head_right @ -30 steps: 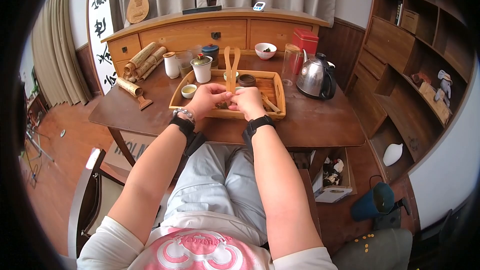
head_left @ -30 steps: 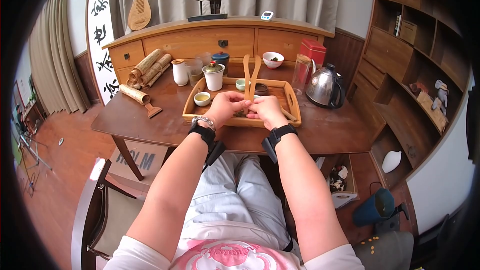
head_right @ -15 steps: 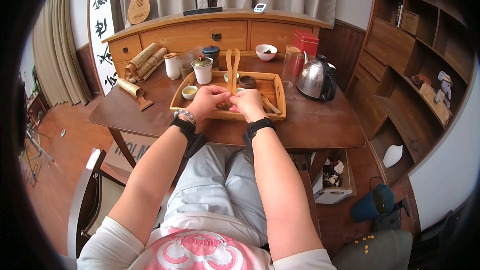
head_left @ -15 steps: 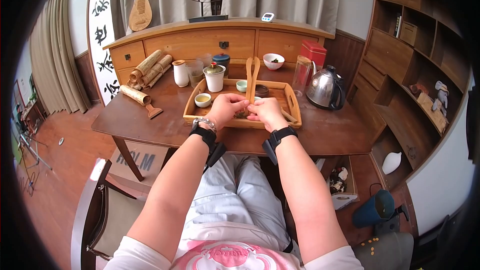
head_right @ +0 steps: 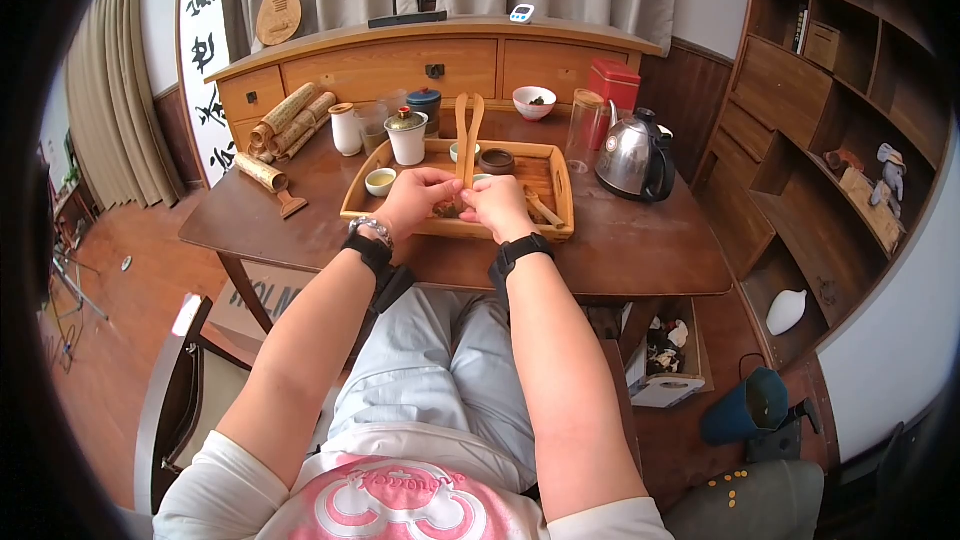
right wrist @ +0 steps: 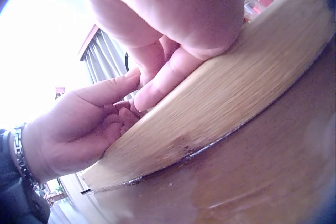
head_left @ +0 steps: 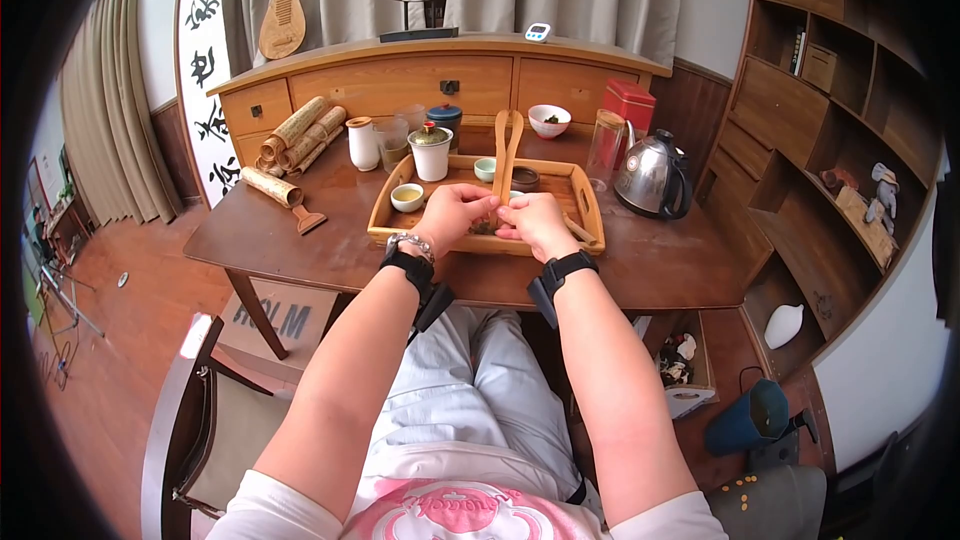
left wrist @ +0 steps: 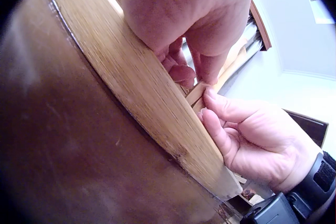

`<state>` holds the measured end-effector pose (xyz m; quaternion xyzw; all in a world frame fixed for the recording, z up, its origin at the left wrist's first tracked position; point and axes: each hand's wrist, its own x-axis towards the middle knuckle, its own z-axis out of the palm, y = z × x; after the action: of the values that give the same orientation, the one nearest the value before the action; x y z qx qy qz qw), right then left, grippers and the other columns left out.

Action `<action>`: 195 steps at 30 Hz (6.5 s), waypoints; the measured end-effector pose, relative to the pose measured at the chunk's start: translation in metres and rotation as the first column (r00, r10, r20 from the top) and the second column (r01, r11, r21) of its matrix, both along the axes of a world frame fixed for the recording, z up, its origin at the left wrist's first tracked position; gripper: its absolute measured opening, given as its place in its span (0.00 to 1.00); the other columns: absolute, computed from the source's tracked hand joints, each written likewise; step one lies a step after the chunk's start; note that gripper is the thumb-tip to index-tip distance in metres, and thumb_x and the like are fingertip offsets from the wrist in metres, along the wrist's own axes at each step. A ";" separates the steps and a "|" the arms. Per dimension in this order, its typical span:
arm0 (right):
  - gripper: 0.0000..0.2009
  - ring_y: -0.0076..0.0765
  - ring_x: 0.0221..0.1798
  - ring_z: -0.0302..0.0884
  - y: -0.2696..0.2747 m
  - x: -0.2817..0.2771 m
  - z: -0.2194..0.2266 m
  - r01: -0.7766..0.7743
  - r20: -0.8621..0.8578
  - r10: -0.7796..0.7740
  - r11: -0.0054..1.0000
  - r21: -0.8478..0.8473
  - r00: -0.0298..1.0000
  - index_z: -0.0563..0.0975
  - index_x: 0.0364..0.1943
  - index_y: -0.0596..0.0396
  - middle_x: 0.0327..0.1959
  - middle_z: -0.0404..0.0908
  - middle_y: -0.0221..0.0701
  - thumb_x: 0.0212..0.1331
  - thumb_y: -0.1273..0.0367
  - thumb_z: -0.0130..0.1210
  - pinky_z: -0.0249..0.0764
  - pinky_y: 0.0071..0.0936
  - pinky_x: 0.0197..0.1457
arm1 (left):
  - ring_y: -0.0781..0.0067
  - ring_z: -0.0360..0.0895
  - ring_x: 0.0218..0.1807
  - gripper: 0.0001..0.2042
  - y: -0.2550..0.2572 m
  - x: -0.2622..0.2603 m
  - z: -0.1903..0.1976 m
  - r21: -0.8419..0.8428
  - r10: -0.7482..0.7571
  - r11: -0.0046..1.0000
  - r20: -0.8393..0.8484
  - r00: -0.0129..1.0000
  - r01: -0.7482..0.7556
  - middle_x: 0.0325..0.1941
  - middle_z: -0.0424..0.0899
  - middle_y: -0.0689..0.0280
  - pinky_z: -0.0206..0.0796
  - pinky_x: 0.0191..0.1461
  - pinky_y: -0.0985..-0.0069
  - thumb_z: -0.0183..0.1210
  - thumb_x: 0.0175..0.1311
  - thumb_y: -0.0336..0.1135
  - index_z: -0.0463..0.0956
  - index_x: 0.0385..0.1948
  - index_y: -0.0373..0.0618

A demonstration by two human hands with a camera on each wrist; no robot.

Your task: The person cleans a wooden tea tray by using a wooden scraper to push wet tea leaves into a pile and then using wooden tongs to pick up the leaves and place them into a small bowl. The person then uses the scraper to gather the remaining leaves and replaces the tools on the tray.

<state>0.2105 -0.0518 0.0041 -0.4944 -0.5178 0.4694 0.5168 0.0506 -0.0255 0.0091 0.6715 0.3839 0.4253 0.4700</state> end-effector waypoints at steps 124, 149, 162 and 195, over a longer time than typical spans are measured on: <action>0.18 0.22 0.32 0.75 -0.003 -0.001 0.005 -0.136 0.294 0.113 0.989 0.059 0.949 0.82 0.36 0.60 0.30 0.79 0.27 0.65 0.57 0.55 0.74 0.21 0.37 | 0.84 0.71 0.32 0.14 0.009 -0.002 -0.009 -0.020 0.008 1.000 0.163 0.987 -0.004 0.30 0.81 0.71 0.65 0.37 0.82 0.62 0.64 0.40 0.82 0.40 0.37; 0.11 0.22 0.28 0.78 0.002 -0.003 -0.003 -0.045 0.296 0.021 0.996 0.074 0.955 0.80 0.32 0.65 0.29 0.82 0.30 0.53 0.69 0.66 0.75 0.21 0.31 | 0.85 0.70 0.26 0.11 0.012 -0.001 -0.011 -0.044 0.005 0.999 0.268 0.963 0.007 0.26 0.79 0.71 0.62 0.32 0.84 0.59 0.66 0.38 0.81 0.38 0.38; 0.17 0.38 0.31 0.84 -0.019 -0.017 0.013 0.136 0.433 -0.184 0.981 0.139 0.882 0.79 0.41 0.62 0.32 0.83 0.43 0.50 0.66 0.66 0.79 0.31 0.33 | 0.84 0.71 0.27 0.13 0.009 -0.001 -0.006 -0.105 0.084 0.993 0.346 0.934 -0.050 0.28 0.78 0.70 0.65 0.33 0.85 0.57 0.68 0.43 0.76 0.33 0.40; 0.12 0.58 0.34 0.78 -0.011 -0.023 -0.005 0.038 0.696 -0.442 0.858 0.513 0.566 0.78 0.23 0.60 0.26 0.79 0.48 0.57 0.65 0.57 0.74 0.47 0.40 | 0.83 0.71 0.27 0.14 0.007 -0.001 -0.005 -0.068 0.091 0.995 0.266 0.960 -0.075 0.26 0.79 0.69 0.65 0.33 0.84 0.59 0.66 0.44 0.75 0.29 0.42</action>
<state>0.1876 -0.0628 -0.0007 -0.5868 -0.7096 -0.0084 0.3899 0.0495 -0.0184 0.0042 0.5772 0.3564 0.5205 0.5186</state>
